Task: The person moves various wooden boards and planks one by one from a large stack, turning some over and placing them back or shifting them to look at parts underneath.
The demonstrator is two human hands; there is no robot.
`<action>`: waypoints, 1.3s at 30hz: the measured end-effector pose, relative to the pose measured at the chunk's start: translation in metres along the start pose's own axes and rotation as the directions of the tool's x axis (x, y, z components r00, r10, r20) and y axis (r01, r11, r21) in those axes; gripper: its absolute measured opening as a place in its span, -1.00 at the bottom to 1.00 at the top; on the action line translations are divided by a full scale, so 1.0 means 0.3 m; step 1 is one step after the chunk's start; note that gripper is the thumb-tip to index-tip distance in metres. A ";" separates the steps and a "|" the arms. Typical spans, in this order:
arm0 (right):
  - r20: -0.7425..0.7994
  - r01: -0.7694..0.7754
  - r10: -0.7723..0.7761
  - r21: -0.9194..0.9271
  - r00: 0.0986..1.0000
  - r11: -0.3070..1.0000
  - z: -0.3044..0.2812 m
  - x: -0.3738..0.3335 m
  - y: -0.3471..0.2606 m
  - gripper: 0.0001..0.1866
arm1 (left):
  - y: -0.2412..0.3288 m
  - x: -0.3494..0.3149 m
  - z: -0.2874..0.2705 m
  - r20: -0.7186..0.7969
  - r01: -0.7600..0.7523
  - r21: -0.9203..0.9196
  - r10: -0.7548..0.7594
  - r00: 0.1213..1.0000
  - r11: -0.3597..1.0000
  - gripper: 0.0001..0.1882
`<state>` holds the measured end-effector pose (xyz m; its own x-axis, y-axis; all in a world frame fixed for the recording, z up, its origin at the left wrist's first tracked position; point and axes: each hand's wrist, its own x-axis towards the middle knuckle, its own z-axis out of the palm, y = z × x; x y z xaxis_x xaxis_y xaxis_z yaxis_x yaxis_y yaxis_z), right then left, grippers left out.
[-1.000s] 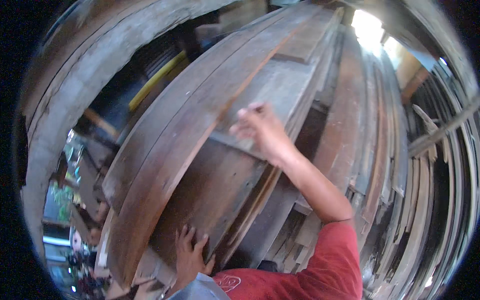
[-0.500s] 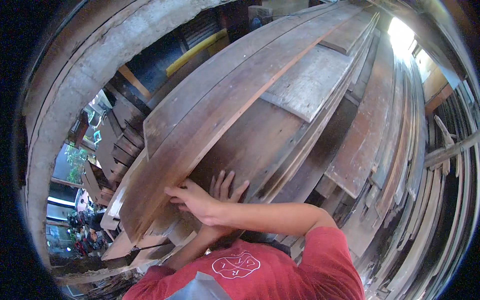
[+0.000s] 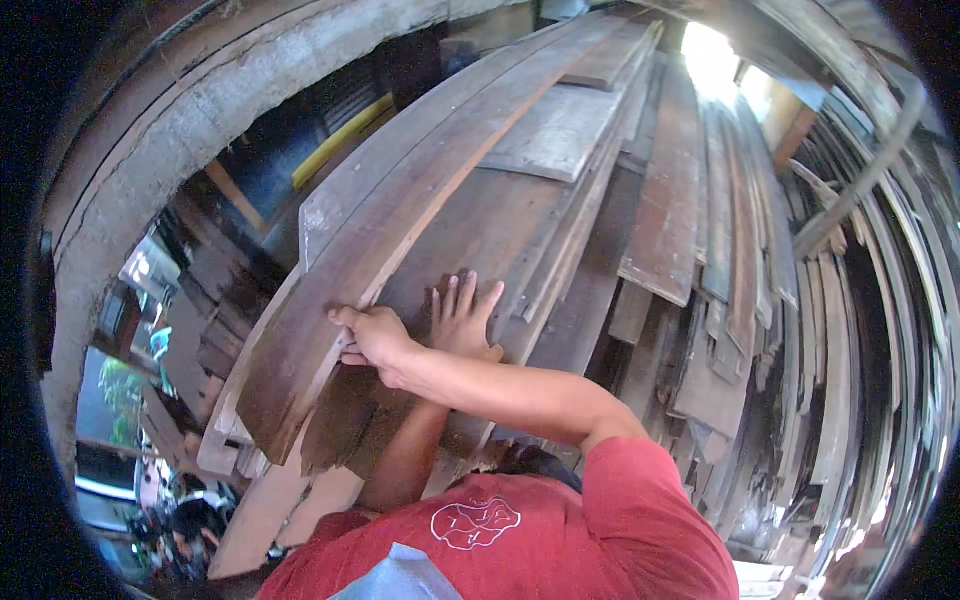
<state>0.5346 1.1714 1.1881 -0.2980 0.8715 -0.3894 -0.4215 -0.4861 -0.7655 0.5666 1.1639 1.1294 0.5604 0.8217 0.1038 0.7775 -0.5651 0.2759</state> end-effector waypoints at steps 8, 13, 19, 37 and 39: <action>-0.157 0.194 -0.204 -0.077 0.966 0.978 -0.052 -0.243 -0.078 -0.57 | 0.002 -0.023 0.059 -0.066 -0.005 0.059 0.009 0.998 0.998 0.06; -0.239 0.332 -0.353 -0.126 0.905 0.935 -0.083 -0.505 -0.131 -0.44 | 0.005 -0.042 0.043 -0.107 -0.015 0.082 0.024 0.994 0.997 0.03; -0.417 0.546 -0.497 0.000 0.761 0.838 -0.174 -0.752 -0.137 -0.33 | -0.041 -0.034 0.058 -0.155 -0.033 0.105 0.049 0.987 0.994 0.00; -0.597 0.048 -0.672 -0.731 0.437 0.681 -0.780 -1.418 0.057 -0.28 | 0.012 -0.001 0.047 -0.241 -0.162 0.141 0.192 0.951 0.977 -0.21; -0.791 -0.067 -0.475 -0.537 0.384 0.841 -0.702 -1.442 0.041 -0.34 | 0.082 -0.007 -0.024 -0.098 -0.200 0.221 0.225 0.969 0.955 -0.22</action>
<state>0.8387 0.8020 1.2391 0.7638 0.6165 -0.1911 0.1260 -0.4327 -0.8927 0.5825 1.1488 1.1430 0.6905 0.6764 0.2564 0.6934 -0.7199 0.0317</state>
